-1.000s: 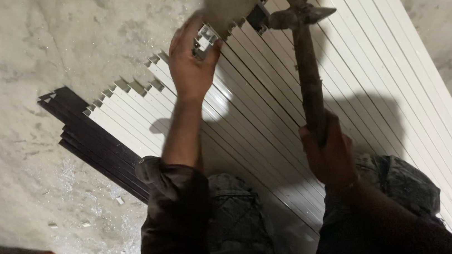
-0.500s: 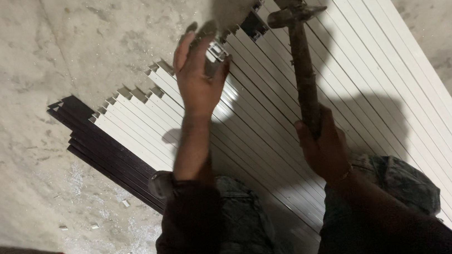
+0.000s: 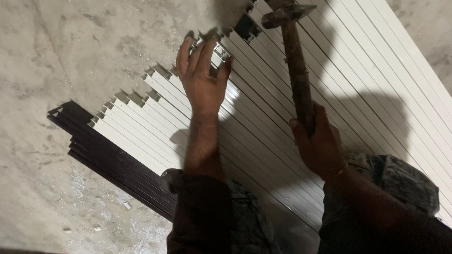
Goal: The person kneels on the floor and uses a hammer to tap metal clips into place along the edge of white ceiling panels. The person holds each clip with one hand and strikes it with the hammer using the other hand, moving along the panel edge to secure multiple clips.
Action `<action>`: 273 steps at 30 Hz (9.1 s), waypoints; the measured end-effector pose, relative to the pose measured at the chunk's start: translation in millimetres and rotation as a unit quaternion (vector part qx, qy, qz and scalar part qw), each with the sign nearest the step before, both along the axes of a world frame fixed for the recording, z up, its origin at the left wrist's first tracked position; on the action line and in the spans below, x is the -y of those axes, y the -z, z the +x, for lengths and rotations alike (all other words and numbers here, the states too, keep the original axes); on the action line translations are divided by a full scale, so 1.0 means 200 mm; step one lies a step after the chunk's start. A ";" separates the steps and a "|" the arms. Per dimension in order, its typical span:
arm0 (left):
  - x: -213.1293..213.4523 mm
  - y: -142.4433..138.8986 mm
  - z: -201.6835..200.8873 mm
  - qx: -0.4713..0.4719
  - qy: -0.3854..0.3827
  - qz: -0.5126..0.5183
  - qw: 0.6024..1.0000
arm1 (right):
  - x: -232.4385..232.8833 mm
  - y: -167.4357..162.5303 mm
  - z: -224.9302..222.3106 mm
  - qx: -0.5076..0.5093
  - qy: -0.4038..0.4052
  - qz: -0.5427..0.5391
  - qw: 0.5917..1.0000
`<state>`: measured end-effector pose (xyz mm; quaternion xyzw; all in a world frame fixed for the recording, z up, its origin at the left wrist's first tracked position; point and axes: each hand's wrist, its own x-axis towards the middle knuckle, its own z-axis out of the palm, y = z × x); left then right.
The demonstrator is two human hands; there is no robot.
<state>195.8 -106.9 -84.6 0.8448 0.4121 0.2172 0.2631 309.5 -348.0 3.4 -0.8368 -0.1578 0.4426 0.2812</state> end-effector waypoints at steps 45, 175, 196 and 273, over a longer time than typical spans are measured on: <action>-0.04 0.03 -0.04 0.100 -0.014 0.025 0.995 | 0.00 0.06 -0.11 0.057 -0.064 0.060 0.994; 0.03 0.22 0.01 0.095 -0.038 0.050 0.993 | 0.06 0.14 -0.09 0.250 -0.187 0.149 0.938; 0.04 0.13 0.02 0.094 -0.062 0.030 0.993 | 0.06 0.11 -0.10 0.335 -0.177 0.190 0.906; 0.02 0.11 0.13 0.130 0.026 0.039 0.990 | 0.14 -0.05 -0.11 0.222 -0.064 0.169 0.958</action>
